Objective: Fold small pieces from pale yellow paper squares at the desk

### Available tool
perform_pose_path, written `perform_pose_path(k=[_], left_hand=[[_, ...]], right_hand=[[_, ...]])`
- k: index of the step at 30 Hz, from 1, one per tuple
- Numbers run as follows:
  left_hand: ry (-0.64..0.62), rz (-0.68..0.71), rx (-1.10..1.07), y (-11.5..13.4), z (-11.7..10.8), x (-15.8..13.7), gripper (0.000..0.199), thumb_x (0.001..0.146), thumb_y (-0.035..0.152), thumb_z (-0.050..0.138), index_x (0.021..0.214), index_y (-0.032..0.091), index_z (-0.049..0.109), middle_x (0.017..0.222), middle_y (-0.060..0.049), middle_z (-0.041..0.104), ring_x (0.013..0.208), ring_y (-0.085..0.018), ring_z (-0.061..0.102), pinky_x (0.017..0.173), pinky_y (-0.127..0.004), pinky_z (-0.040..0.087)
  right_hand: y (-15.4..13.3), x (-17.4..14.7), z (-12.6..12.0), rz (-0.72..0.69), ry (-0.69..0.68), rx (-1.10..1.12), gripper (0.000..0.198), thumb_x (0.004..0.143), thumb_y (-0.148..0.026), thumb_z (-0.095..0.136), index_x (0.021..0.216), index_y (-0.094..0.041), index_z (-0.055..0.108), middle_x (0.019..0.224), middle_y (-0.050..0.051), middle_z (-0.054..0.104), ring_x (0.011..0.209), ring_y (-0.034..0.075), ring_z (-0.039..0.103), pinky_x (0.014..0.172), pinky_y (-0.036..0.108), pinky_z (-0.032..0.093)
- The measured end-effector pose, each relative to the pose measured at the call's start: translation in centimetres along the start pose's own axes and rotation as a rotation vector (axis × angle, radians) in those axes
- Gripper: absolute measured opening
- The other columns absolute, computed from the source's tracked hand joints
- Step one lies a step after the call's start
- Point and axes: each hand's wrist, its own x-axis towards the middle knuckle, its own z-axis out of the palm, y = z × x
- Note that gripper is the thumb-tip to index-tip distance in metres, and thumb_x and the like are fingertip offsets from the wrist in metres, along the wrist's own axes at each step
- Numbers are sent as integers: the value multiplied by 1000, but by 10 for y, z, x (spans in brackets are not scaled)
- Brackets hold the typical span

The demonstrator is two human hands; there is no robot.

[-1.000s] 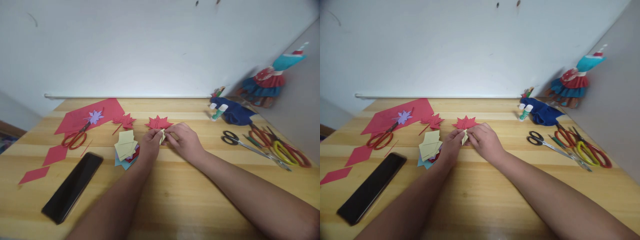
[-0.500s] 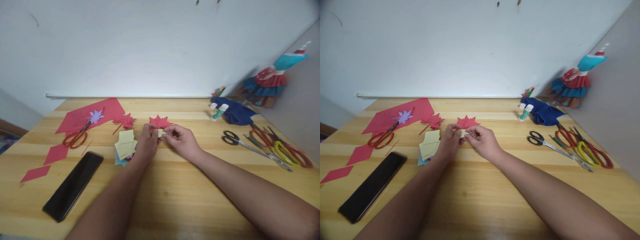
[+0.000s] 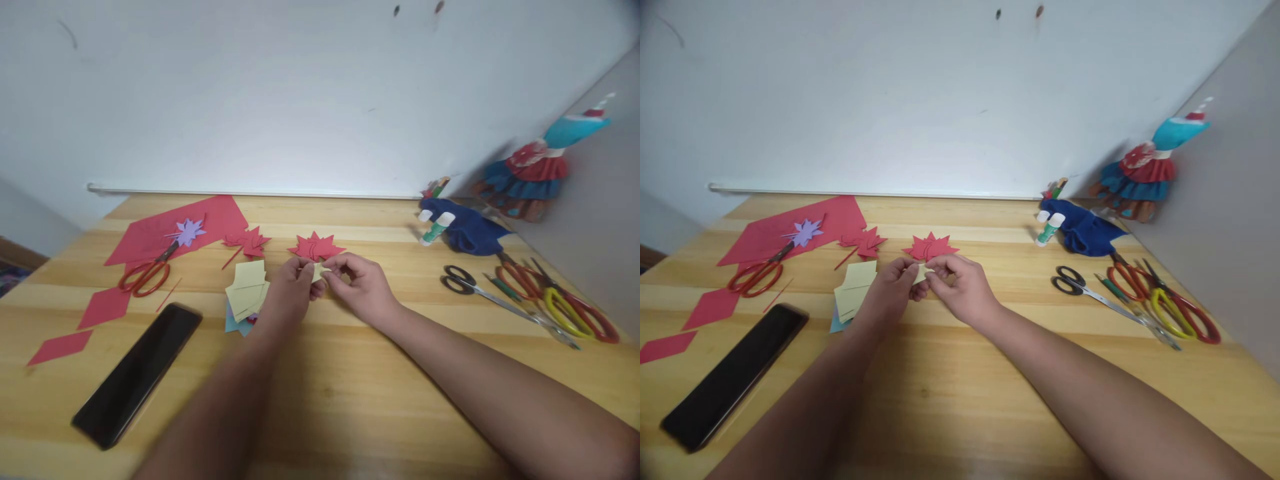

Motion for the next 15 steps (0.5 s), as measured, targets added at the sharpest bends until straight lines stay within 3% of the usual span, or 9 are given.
perform_pose_path(k=[9, 15], left_hand=[[-45, 105, -61, -21, 3, 7, 22, 82, 35, 76, 92, 19, 66, 71, -1, 72, 66, -15, 67, 68, -28, 56], [-115, 71, -64, -21, 0, 10, 18, 84, 32, 77, 93, 21, 66, 82, -4, 77, 79, -19, 75, 82, -34, 60]], right_hand=[[4, 2, 0, 42, 21, -77, 12, 87, -25, 71, 97, -21, 76, 81, 3, 75, 71, 18, 69, 70, 33, 57], [8, 3, -7, -114, 12, -261, 18, 91, -18, 70, 107, -23, 78, 95, 6, 78, 85, 22, 71, 79, 38, 59]])
